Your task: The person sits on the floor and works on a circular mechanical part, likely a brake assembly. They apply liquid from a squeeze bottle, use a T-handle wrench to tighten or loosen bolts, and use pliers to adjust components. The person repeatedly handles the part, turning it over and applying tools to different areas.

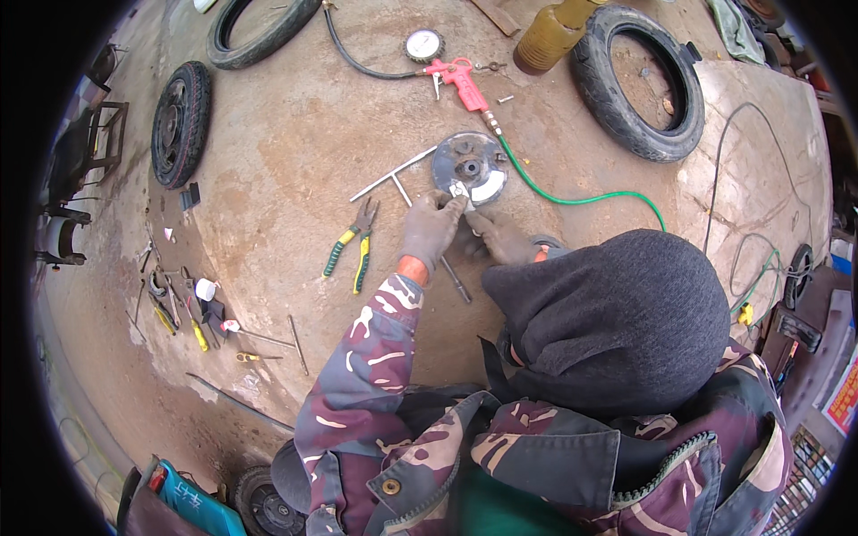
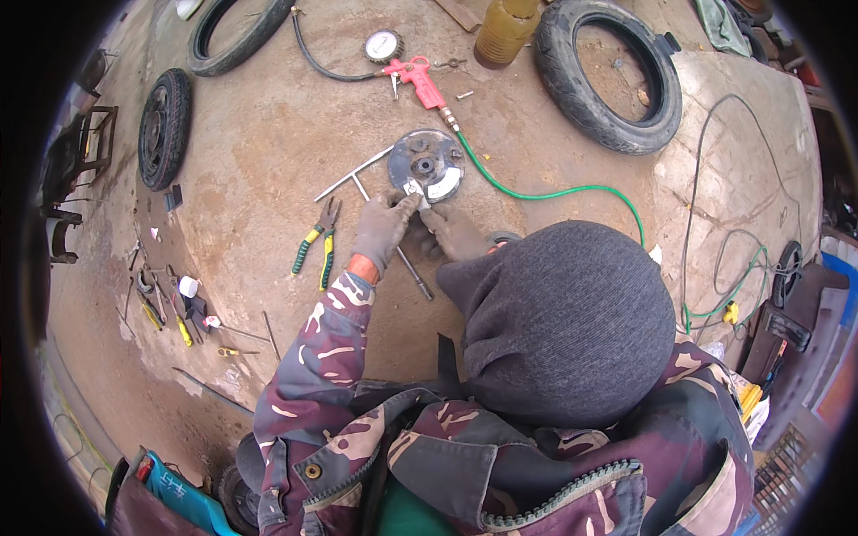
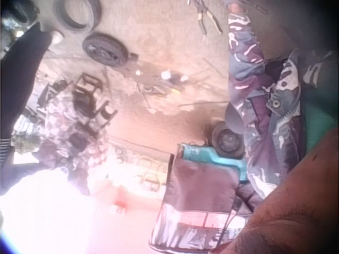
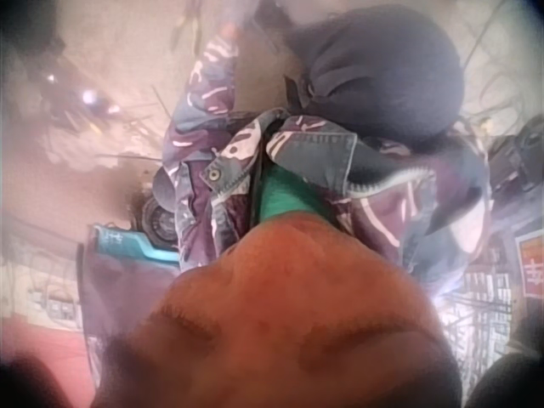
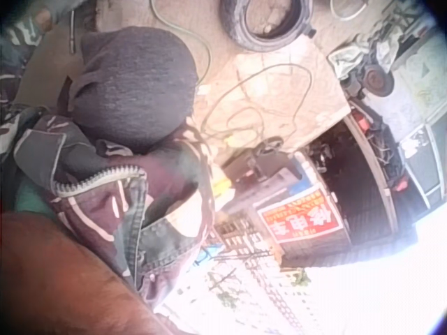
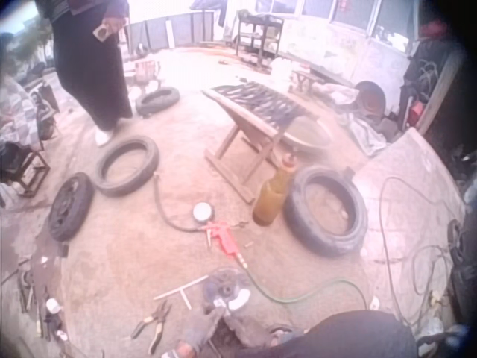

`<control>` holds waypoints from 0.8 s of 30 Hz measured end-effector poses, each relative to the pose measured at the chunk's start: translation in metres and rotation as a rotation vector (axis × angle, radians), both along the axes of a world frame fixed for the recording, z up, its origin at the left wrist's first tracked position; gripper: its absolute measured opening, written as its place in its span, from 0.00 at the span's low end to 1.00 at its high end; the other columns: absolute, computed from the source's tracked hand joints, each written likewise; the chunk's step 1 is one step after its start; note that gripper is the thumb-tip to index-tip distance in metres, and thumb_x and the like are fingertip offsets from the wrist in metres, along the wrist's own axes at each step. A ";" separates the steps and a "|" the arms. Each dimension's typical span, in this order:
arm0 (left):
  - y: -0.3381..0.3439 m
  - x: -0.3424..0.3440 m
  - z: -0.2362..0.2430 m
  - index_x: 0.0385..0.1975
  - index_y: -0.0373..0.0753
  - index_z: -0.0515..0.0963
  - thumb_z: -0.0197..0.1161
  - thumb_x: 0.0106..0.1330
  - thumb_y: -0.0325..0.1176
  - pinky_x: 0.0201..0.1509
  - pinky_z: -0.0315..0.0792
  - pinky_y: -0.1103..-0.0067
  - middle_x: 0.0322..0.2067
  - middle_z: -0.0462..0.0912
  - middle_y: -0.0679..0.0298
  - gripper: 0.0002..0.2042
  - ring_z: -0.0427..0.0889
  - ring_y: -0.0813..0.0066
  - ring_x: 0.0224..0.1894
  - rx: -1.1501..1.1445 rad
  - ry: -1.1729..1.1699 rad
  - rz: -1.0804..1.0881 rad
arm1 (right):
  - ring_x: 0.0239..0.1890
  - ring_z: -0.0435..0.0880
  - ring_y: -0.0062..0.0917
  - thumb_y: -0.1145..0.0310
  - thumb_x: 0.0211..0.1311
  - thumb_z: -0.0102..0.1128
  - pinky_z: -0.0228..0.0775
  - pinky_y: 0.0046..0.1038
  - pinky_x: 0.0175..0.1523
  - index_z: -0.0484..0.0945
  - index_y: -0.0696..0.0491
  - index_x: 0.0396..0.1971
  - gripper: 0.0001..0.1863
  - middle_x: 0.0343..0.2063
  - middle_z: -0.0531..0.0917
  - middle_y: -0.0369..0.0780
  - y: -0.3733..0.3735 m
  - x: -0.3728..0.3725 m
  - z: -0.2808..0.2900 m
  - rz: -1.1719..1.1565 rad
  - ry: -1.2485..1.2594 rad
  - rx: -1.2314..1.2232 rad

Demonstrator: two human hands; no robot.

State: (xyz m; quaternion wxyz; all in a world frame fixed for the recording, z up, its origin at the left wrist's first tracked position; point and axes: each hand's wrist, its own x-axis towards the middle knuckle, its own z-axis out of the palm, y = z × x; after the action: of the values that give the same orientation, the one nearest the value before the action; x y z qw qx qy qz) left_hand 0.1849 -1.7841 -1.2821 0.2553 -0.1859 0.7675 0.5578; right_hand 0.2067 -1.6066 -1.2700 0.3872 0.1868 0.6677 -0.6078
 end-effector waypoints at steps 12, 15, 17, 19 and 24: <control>0.000 -0.001 0.002 0.44 0.30 0.88 0.71 0.73 0.47 0.50 0.82 0.67 0.39 0.92 0.48 0.21 0.92 0.58 0.43 -0.011 -0.012 -0.018 | 0.45 0.87 0.23 0.60 0.76 0.65 0.79 0.29 0.53 0.85 0.60 0.56 0.20 0.43 0.90 0.38 0.009 -0.002 -0.003 0.045 0.080 0.109; 0.001 -0.001 0.002 0.44 0.31 0.88 0.71 0.72 0.47 0.50 0.82 0.67 0.38 0.92 0.48 0.21 0.92 0.57 0.43 -0.030 0.011 -0.035 | 0.45 0.88 0.24 0.61 0.76 0.67 0.79 0.29 0.53 0.85 0.60 0.57 0.19 0.46 0.90 0.37 0.011 -0.008 -0.003 -0.076 -0.077 -0.002; 0.001 -0.001 0.000 0.45 0.30 0.88 0.71 0.73 0.47 0.50 0.82 0.67 0.38 0.92 0.48 0.20 0.91 0.59 0.42 -0.050 0.049 -0.048 | 0.47 0.88 0.23 0.61 0.76 0.65 0.79 0.29 0.54 0.84 0.58 0.57 0.19 0.49 0.90 0.37 0.011 -0.009 0.001 -0.131 -0.124 -0.105; 0.001 -0.001 -0.004 0.45 0.30 0.87 0.71 0.74 0.46 0.49 0.82 0.68 0.38 0.92 0.49 0.20 0.91 0.62 0.42 0.003 0.050 -0.038 | 0.48 0.87 0.22 0.61 0.77 0.64 0.78 0.27 0.55 0.84 0.55 0.58 0.18 0.51 0.89 0.36 0.010 -0.010 0.008 -0.220 -0.199 -0.194; -0.006 -0.005 -0.020 0.47 0.29 0.85 0.69 0.77 0.43 0.39 0.81 0.78 0.36 0.91 0.62 0.18 0.86 0.78 0.33 0.219 0.034 -0.039 | 0.51 0.86 0.19 0.57 0.80 0.58 0.77 0.24 0.58 0.85 0.47 0.57 0.16 0.51 0.90 0.32 0.008 -0.011 0.022 -0.364 -0.331 -0.376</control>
State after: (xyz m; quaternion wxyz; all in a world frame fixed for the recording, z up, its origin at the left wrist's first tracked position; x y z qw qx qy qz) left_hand 0.1801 -1.7903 -1.3016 0.2720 -0.1324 0.7098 0.6361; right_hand 0.1956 -1.5989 -1.2483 0.4031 0.3250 0.4271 -0.7413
